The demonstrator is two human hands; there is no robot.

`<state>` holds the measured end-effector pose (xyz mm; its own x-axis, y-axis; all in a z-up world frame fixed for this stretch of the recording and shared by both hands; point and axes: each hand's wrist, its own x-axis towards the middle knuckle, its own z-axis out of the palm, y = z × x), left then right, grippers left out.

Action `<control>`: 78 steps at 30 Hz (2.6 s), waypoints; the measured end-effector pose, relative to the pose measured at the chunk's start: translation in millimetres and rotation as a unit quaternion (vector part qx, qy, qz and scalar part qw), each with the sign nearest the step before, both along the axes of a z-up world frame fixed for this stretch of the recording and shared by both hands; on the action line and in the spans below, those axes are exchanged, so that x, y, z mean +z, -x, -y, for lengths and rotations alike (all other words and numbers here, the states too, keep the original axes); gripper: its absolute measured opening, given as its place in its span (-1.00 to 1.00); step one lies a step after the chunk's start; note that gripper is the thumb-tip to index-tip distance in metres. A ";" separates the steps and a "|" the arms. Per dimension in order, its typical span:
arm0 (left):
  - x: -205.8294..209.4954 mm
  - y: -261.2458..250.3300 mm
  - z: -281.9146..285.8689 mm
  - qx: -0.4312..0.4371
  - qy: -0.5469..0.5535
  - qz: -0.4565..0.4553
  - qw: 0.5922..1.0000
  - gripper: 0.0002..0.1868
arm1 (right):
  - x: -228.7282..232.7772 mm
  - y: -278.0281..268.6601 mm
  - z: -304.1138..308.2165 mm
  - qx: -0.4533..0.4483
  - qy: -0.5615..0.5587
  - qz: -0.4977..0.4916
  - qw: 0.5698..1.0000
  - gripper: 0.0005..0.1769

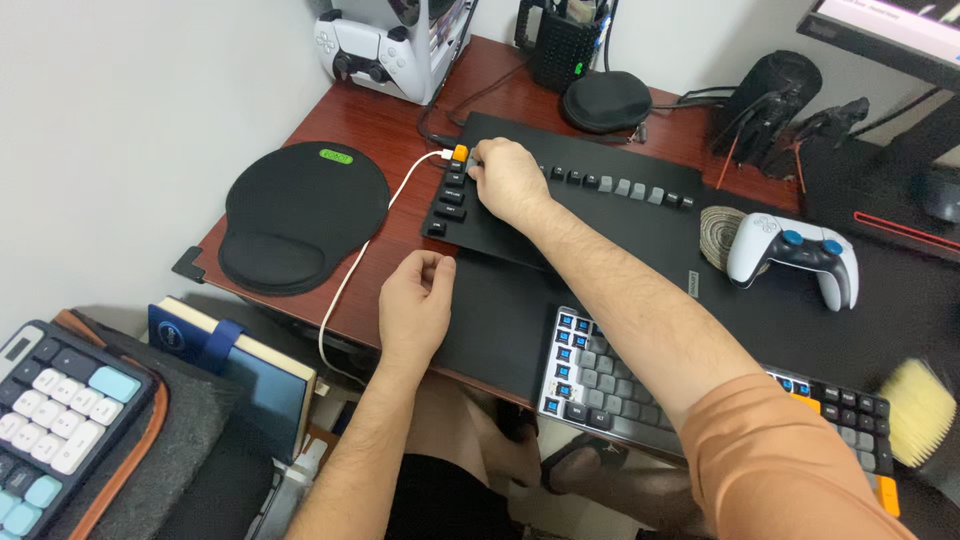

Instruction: The person assembles a mechanical keyboard by placing keycaps onto the switches. They pick up individual keycaps from a mat and press them into place on the keyboard, working across different sections of the layout.

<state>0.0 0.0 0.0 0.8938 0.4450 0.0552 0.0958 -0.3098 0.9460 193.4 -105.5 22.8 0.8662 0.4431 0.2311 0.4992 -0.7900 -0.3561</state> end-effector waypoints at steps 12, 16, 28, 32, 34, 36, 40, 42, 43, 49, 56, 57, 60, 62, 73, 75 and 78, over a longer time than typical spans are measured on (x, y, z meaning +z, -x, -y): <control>-7.5 -1.4 -2.3 -0.007 0.026 0.030 0.999 -0.72 | -4.9 -0.5 3.5 0.004 -0.001 0.022 1.000 -0.69; -11.4 -1.3 -2.5 -0.001 0.016 0.065 0.998 -0.73 | -2.0 3.5 16.3 0.002 -0.012 0.034 0.999 -0.68; -38.4 -8.6 -4.2 0.018 0.043 0.209 0.977 -0.84 | 40.4 59.3 111.1 0.003 -0.065 0.048 0.997 -0.67; -44.7 -9.3 -5.2 0.020 0.058 0.211 0.976 -0.88 | 45.2 89.3 136.1 0.023 -0.044 0.039 0.998 -0.64; -49.4 -9.5 -5.1 0.034 0.052 0.213 0.975 -0.91 | 45.1 99.7 146.1 0.025 -0.030 0.034 0.999 -0.66; -54.1 -10.5 -8.1 0.058 0.069 0.235 0.968 -0.94 | 46.1 107.4 154.4 0.011 -0.027 0.000 1.000 -0.66; -49.7 -14.5 -11.5 0.073 -0.110 0.325 0.937 -0.80 | 51.5 120.4 158.1 0.018 -0.021 -0.013 1.000 -0.65; -34.5 -11.5 -6.0 0.082 -0.175 0.344 0.919 -0.79 | 56.0 129.3 159.7 0.027 -0.027 -0.018 0.999 -0.66; -26.8 -6.2 2.1 0.055 -0.147 0.316 0.936 -0.85 | 57.1 135.9 164.5 0.045 -0.033 -0.019 0.998 -0.68; 19.4 47.1 78.5 -0.174 -0.146 0.167 0.959 -0.83 | 58.8 189.7 196.6 0.095 -0.030 0.014 0.995 -0.84; 20.3 53.4 126.8 -0.216 -0.229 0.149 0.937 -0.71 | 31.5 209.1 204.6 0.103 -0.022 0.052 0.993 -0.75; 19.9 53.6 124.9 -0.231 -0.227 0.111 0.940 -0.70 | 27.2 209.2 203.4 0.102 -0.022 0.058 0.993 -0.73; 17.9 53.7 126.1 -0.252 -0.244 0.082 0.933 -0.70 | 17.3 209.8 200.6 0.107 -0.035 0.076 0.991 -0.73; 16.3 54.3 126.4 -0.258 -0.261 0.094 0.926 -0.71 | 13.0 209.3 194.8 0.092 -0.026 0.074 0.993 -0.76; 2.6 19.2 122.0 -0.334 -0.235 0.061 0.911 -0.66 | 4.4 208.4 184.7 0.057 -0.003 0.087 0.995 -0.91; -0.1 14.9 121.0 -0.309 -0.111 -0.027 0.944 -0.64 | 3.1 207.2 184.1 0.072 0.000 0.093 0.993 -0.93; -2.1 11.5 121.3 -0.308 0.011 -0.086 0.948 -0.63 | 0.3 209.7 184.5 0.090 -0.026 0.108 0.990 -0.94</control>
